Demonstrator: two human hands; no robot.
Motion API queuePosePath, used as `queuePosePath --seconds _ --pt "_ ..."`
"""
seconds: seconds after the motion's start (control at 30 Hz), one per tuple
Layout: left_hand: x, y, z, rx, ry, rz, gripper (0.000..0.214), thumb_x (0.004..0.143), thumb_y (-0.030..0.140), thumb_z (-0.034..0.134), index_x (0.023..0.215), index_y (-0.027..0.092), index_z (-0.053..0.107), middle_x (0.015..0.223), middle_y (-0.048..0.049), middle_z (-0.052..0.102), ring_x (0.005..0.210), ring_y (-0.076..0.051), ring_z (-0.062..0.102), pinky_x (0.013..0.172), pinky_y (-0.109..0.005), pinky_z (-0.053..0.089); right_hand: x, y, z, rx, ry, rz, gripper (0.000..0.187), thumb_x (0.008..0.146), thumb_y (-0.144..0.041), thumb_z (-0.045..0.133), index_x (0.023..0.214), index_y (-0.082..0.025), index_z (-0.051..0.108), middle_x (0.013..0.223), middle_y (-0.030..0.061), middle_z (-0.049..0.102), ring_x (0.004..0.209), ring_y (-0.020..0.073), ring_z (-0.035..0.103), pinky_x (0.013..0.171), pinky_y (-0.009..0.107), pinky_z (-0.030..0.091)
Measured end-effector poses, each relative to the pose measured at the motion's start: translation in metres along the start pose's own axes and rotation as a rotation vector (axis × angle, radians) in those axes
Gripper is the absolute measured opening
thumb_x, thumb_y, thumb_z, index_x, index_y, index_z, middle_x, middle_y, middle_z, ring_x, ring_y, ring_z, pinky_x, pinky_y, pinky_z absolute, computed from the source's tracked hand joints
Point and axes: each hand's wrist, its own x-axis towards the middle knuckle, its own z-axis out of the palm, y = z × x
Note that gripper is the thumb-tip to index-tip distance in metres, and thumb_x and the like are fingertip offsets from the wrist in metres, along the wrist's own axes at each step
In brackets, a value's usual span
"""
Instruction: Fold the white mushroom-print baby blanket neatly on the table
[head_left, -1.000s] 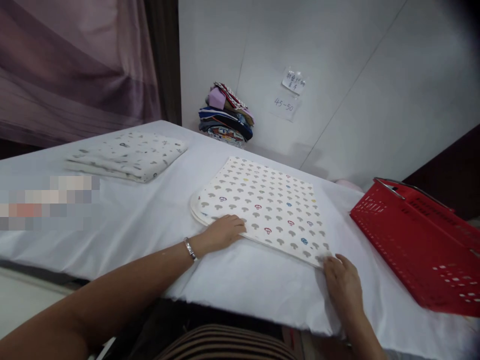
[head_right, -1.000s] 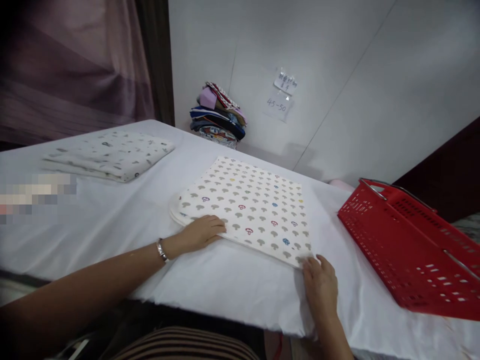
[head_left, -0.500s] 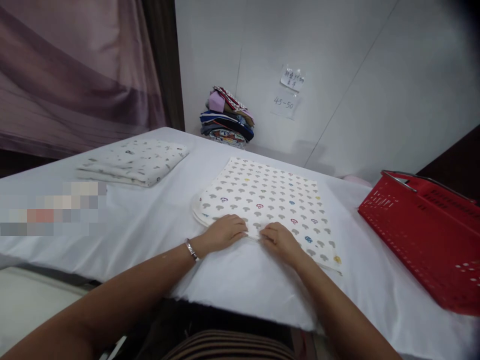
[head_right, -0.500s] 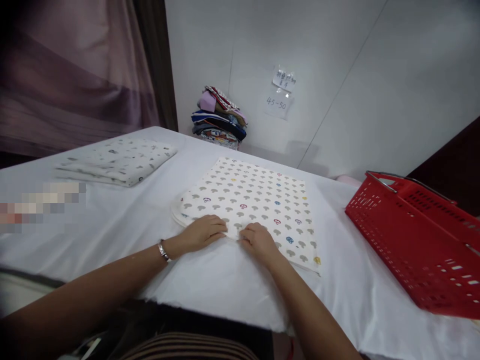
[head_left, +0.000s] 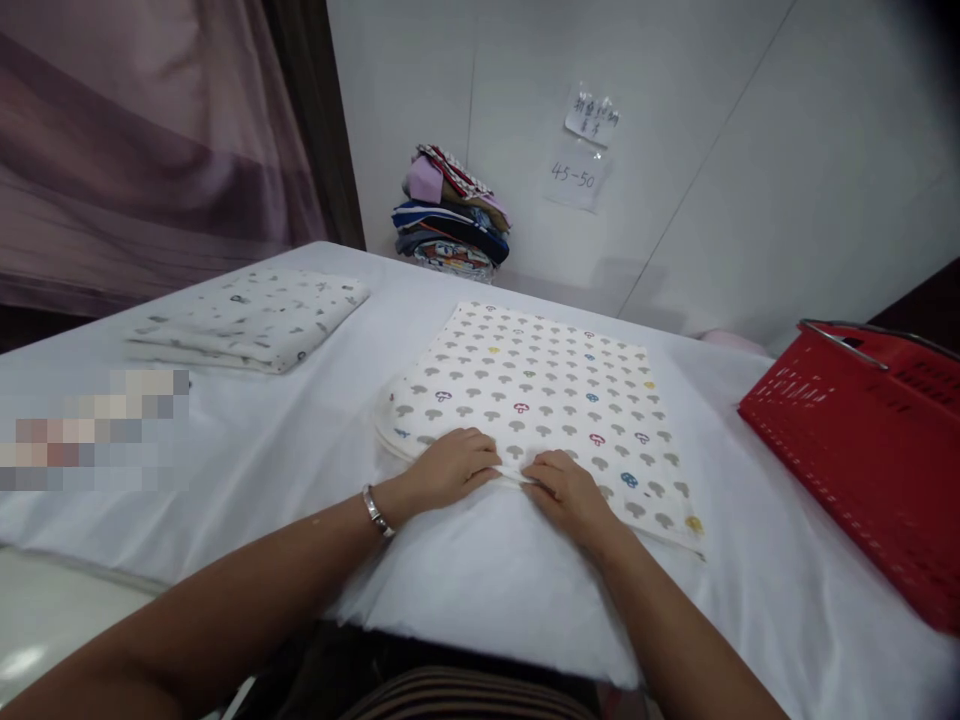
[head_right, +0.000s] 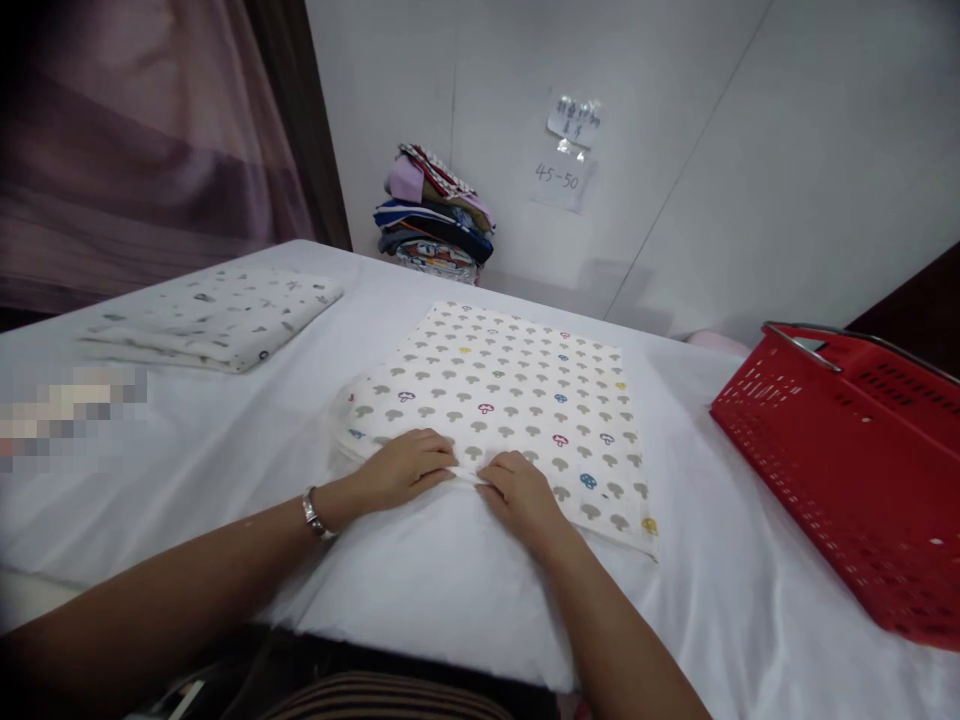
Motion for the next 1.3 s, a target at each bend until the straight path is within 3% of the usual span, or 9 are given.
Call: queuePosePath --seconds 0.3,0.57,0.67,0.8,1.3 --pt "-0.003 -0.006 0.008 0.169 0.045 0.012 0.028 0.094 0.030 0.032 0.102 0.019 0.057 0.094 -0.0032 0.062 0.084 -0.015 0.054 0.075 -0.031 0.042 0.000 0.005 0.004 0.101 0.138 0.010 0.016 0.087 -0.022 0.049 0.095 -0.024 0.064 0.093 0.0035 0.062 0.086 0.0162 0.057 0.075 0.030 0.048" --pt "-0.006 0.000 0.003 0.280 -0.041 -0.034 0.022 0.091 0.020 0.033 0.081 0.018 0.052 0.074 -0.0012 0.061 0.067 -0.014 0.053 0.057 -0.027 0.038 0.000 0.003 0.006 0.063 0.240 -0.044 0.014 0.086 -0.019 0.051 0.093 -0.022 0.062 0.091 0.0045 0.061 0.084 0.0161 0.056 0.072 0.029 0.048" --pt "-0.008 0.000 0.007 0.249 0.017 0.003 0.021 0.090 0.016 0.032 0.090 0.019 0.053 0.098 -0.0033 0.063 0.083 -0.015 0.056 0.064 -0.028 0.042 0.000 0.003 0.008 0.031 0.268 -0.075 0.014 0.086 -0.018 0.051 0.094 -0.021 0.062 0.091 0.0052 0.061 0.084 0.0163 0.055 0.072 0.030 0.048" --pt "-0.010 -0.001 0.011 0.237 0.057 0.072 0.023 0.090 0.014 0.033 0.094 0.018 0.055 0.124 -0.0046 0.052 0.108 -0.018 0.049 0.081 -0.032 0.043 0.000 0.004 0.010 -0.008 0.275 -0.117 0.015 0.086 -0.017 0.050 0.093 -0.021 0.062 0.091 0.0058 0.061 0.084 0.0165 0.055 0.071 0.030 0.048" --pt "-0.004 0.008 0.003 0.127 -0.010 -0.032 0.026 0.092 0.027 0.036 0.096 0.021 0.062 0.120 -0.0013 0.054 0.112 -0.019 0.045 0.092 -0.037 0.037 0.002 0.005 0.014 -0.048 0.269 -0.119 0.014 0.087 -0.018 0.049 0.091 -0.021 0.062 0.090 0.0052 0.061 0.082 0.0165 0.054 0.072 0.030 0.047"
